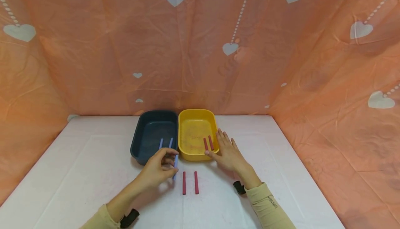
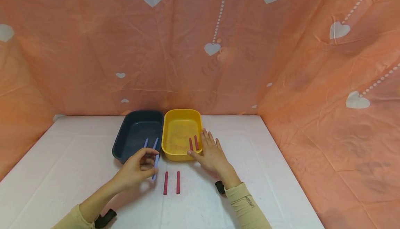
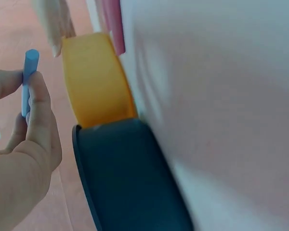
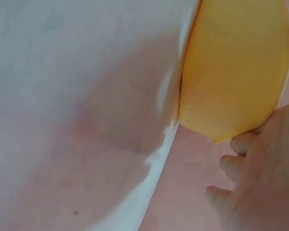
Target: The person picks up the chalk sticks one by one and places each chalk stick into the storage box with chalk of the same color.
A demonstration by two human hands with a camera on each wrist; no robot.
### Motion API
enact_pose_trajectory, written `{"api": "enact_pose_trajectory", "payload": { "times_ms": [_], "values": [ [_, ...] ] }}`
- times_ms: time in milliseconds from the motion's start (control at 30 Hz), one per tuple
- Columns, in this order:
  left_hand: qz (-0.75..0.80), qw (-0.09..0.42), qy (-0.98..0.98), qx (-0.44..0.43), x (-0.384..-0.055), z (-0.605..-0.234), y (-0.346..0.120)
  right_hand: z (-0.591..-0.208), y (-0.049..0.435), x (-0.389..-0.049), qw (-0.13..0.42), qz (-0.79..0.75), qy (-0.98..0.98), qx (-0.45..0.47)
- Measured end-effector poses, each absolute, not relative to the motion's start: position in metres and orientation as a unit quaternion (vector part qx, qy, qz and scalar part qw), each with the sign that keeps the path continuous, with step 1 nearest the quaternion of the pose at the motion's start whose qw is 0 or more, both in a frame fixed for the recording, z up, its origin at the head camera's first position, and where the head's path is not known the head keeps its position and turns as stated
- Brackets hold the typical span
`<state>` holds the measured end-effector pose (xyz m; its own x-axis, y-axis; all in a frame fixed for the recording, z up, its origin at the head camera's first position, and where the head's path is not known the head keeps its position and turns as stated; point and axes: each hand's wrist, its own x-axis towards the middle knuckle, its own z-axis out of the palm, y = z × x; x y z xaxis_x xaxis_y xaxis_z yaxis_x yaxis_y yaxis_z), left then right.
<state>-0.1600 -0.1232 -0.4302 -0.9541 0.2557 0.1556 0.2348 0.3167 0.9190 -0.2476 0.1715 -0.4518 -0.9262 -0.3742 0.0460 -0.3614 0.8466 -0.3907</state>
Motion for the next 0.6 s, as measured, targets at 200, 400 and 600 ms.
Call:
{"api": "enact_pose_trajectory", "payload": {
  "times_ms": [200,400,600],
  "values": [
    [0.575,-0.030,0.810,0.109,-0.166,-0.423,-0.129,-0.452,0.172,-0.248,0.015,-0.200,0.960,-0.193],
    [0.577,-0.063,0.808,0.099,-0.175,-0.420,-0.139,-0.451,0.172,-0.248,0.018,-0.201,0.960,-0.192],
    [0.559,-0.079,0.819,0.098,-0.187,-0.417,-0.152,-0.451,0.171,-0.248,0.016,-0.201,0.960,-0.194]
  ]
}}
